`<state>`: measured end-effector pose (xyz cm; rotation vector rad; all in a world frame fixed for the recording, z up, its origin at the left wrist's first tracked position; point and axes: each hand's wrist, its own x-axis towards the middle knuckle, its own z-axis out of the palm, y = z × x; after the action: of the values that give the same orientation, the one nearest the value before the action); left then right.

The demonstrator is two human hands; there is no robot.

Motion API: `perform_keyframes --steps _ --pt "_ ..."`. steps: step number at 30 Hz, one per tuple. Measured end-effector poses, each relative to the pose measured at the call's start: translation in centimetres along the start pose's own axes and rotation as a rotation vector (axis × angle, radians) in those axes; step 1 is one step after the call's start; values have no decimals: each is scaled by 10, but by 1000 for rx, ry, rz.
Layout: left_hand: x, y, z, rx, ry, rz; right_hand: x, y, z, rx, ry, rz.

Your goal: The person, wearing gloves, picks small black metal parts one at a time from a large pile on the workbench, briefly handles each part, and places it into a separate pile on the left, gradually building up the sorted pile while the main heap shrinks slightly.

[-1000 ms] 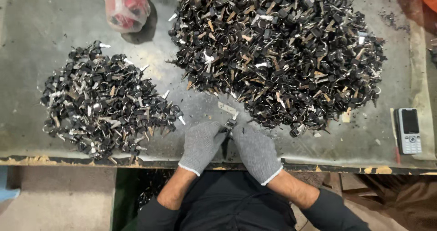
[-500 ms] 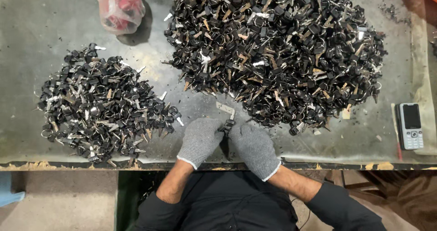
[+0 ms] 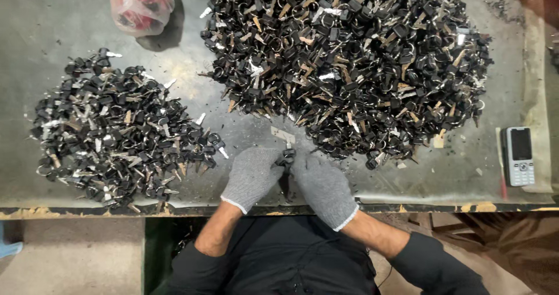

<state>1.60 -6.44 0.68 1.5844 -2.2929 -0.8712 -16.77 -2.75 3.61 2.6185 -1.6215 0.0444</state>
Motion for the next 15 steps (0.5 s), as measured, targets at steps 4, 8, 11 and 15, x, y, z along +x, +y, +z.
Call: perform_keyframes --steps 4,8,11,15 --pt "-4 -4 7 -70 69 63 5 -14 2 -63 -36 33" --pt "-12 -6 20 0 123 93 11 -28 0 16 -344 253" --pt "-17 -4 28 -24 242 128 15 -25 1 189 -379 295" --pt "-21 -1 29 -113 339 63 11 -17 3 410 -352 327"
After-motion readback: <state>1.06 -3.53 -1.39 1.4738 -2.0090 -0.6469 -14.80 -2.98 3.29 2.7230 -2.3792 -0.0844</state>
